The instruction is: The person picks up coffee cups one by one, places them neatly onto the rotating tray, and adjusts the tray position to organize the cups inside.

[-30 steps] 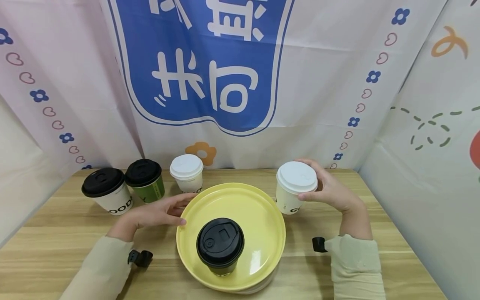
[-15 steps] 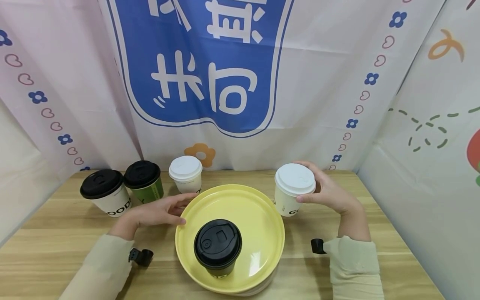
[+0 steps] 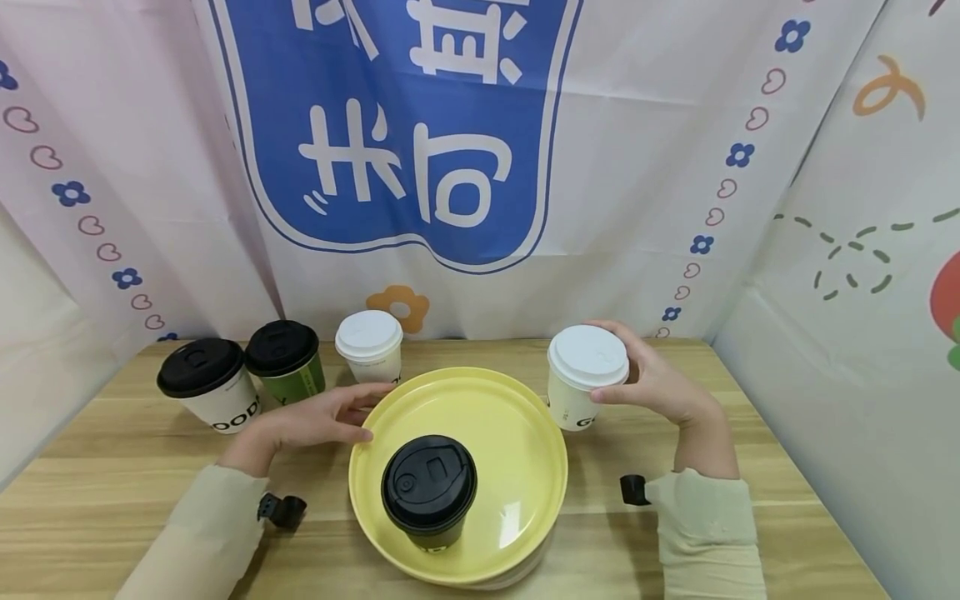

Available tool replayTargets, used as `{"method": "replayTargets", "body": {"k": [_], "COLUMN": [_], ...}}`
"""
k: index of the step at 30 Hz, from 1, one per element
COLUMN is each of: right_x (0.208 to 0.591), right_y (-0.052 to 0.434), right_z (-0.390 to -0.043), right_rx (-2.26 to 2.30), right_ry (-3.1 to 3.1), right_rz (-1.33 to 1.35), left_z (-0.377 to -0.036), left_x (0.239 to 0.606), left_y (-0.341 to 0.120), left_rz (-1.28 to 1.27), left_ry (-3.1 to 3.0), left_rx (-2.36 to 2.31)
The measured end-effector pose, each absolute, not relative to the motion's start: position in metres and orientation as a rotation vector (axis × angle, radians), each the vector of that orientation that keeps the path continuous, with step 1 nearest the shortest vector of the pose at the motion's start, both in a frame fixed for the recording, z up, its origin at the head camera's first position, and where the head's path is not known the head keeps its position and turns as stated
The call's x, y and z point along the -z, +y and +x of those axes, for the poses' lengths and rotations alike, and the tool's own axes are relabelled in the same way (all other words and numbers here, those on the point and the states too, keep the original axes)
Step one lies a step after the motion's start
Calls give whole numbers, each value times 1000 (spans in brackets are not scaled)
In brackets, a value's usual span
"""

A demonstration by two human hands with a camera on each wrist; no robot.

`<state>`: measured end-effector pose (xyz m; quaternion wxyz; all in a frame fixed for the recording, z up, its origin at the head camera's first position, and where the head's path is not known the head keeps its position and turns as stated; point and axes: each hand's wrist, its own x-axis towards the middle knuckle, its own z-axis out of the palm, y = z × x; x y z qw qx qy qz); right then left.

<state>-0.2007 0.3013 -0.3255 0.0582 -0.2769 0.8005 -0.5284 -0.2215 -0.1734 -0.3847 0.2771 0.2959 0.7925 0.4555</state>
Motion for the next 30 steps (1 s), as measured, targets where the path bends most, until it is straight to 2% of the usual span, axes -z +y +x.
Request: {"method": "replayTargets", "body": {"k": [22, 30], "right_x": [324, 324], "right_y": [301, 301], "right_z": [-201, -200], "right_rx": [1599, 1601], "right_ry": [2426, 2430], "right_rz": [-826, -823], "left_z": [-174, -160], "left_x": [366, 373], "left_y": [-200, -196], "left_rz": [728, 736], "left_ry": [2561, 2534], "left_rx": [-1164, -1256]}}
